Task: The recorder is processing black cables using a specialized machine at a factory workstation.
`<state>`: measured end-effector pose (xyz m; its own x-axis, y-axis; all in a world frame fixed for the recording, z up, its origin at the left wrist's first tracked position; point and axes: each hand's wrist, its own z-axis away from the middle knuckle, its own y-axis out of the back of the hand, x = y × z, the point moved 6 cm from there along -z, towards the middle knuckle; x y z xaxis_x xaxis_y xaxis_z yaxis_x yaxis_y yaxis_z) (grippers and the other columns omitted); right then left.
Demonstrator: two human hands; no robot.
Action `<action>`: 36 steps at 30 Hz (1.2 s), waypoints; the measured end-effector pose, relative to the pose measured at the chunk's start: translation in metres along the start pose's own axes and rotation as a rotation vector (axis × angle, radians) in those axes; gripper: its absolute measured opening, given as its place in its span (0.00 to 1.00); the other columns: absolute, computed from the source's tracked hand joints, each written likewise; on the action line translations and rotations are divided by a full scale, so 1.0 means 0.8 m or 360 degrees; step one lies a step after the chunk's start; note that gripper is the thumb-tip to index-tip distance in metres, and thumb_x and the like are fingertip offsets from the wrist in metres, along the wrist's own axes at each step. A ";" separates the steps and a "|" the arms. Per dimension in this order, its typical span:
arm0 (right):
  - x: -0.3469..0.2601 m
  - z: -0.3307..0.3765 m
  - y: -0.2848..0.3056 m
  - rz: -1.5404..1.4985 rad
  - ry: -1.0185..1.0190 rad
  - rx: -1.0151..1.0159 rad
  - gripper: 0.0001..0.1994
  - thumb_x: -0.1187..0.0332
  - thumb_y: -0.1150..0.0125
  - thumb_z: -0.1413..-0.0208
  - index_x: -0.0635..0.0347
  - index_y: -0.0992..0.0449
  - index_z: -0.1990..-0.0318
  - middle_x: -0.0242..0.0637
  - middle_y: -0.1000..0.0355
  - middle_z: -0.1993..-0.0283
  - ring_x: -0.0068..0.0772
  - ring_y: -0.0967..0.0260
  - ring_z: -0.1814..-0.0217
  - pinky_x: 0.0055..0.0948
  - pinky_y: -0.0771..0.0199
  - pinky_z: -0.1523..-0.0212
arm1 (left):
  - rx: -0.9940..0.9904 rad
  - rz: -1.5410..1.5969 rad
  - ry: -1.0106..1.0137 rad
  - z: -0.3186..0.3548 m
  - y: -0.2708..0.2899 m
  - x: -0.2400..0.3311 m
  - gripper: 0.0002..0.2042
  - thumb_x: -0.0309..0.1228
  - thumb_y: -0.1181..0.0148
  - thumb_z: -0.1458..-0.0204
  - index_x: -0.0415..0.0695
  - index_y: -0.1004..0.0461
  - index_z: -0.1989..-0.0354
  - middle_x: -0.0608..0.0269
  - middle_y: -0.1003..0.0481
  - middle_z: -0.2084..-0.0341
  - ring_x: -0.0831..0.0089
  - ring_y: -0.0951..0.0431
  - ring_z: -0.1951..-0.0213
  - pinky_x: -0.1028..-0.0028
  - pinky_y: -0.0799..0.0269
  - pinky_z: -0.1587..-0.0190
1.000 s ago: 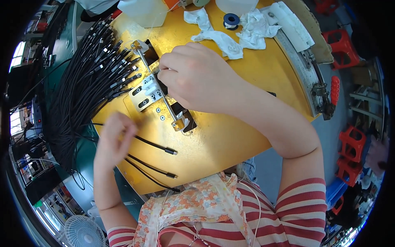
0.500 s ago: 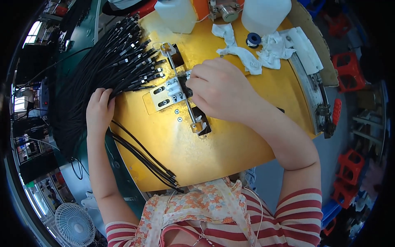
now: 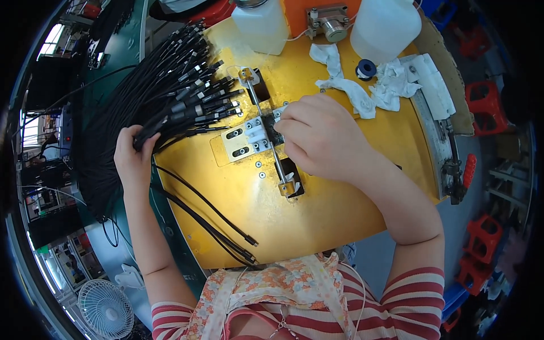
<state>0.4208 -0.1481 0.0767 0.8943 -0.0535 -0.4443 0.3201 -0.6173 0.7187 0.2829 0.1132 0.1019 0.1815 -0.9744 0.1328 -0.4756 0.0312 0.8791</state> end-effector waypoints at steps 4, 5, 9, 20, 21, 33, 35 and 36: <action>-0.015 -0.008 0.014 -0.0070 0.0057 0.0115 0.08 0.79 0.40 0.62 0.62 0.25 0.69 0.37 0.29 0.68 0.39 0.31 0.68 0.34 0.32 0.67 | 0.0123 0.0035 -0.0161 0.010 0.009 0.016 0.10 0.25 0.32 0.56 0.39 0.28 0.70 0.60 0.30 0.80 0.64 0.28 0.80 0.72 0.34 0.79; -0.020 -0.010 0.022 -0.0172 -0.0019 0.0178 0.09 0.79 0.40 0.62 0.62 0.24 0.69 0.38 0.29 0.68 0.39 0.31 0.68 0.34 0.32 0.67 | 0.0181 0.0073 -0.0218 0.016 0.012 0.019 0.10 0.25 0.31 0.56 0.40 0.28 0.69 0.61 0.30 0.81 0.65 0.28 0.81 0.72 0.34 0.79; -0.081 -0.049 0.030 -0.0421 0.0074 -0.0030 0.09 0.78 0.39 0.60 0.62 0.24 0.67 0.37 0.30 0.70 0.37 0.32 0.69 0.32 0.33 0.67 | 0.0127 0.0294 -0.0200 0.051 0.005 0.007 0.18 0.27 0.27 0.60 0.41 0.28 0.61 0.65 0.32 0.84 0.72 0.31 0.84 0.76 0.38 0.82; -0.143 -0.122 -0.139 -0.0529 -0.0129 -0.1123 0.13 0.71 0.44 0.50 0.67 0.24 0.57 0.43 0.27 0.61 0.41 0.28 0.57 0.33 0.28 0.56 | 0.0020 0.0768 -0.0194 0.084 -0.015 -0.009 0.41 0.17 0.30 0.63 0.47 0.49 0.40 0.62 0.32 0.71 0.76 0.30 0.72 0.80 0.35 0.70; -0.140 -0.126 -0.136 -0.0529 -0.0114 -0.1127 0.13 0.71 0.44 0.50 0.67 0.24 0.57 0.43 0.27 0.61 0.41 0.28 0.57 0.33 0.28 0.56 | 0.0006 0.0792 -0.0178 0.084 -0.013 -0.010 0.42 0.17 0.30 0.64 0.48 0.49 0.40 0.62 0.32 0.71 0.76 0.30 0.71 0.80 0.35 0.70; -0.121 -0.147 -0.123 -0.0896 -0.0194 -0.0361 0.09 0.72 0.34 0.54 0.62 0.20 0.63 0.36 0.28 0.67 0.32 0.29 0.63 0.29 0.27 0.61 | -0.0139 0.1002 0.0429 0.025 -0.009 -0.016 0.35 0.19 0.32 0.64 0.43 0.45 0.47 0.61 0.31 0.78 0.70 0.26 0.75 0.75 0.30 0.71; -0.118 -0.163 -0.116 -0.0508 0.0050 -0.0070 0.07 0.72 0.33 0.55 0.60 0.20 0.67 0.36 0.30 0.69 0.35 0.30 0.65 0.32 0.29 0.62 | -0.0125 0.0978 0.0528 0.011 -0.013 -0.032 0.32 0.21 0.32 0.64 0.43 0.42 0.49 0.59 0.29 0.77 0.68 0.26 0.73 0.73 0.29 0.68; -0.116 -0.172 -0.115 -0.0298 0.0128 0.0082 0.06 0.69 0.33 0.56 0.57 0.19 0.70 0.34 0.30 0.70 0.37 0.31 0.66 0.34 0.32 0.62 | -0.0182 0.0897 0.0564 -0.001 -0.013 -0.038 0.31 0.24 0.31 0.65 0.43 0.40 0.50 0.59 0.29 0.77 0.68 0.26 0.73 0.73 0.29 0.68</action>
<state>0.3513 0.0219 0.1251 0.8433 0.1276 -0.5220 0.4687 -0.6499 0.5983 0.2826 0.1426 0.0890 0.2130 -0.6706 0.7106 -0.4899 0.5560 0.6715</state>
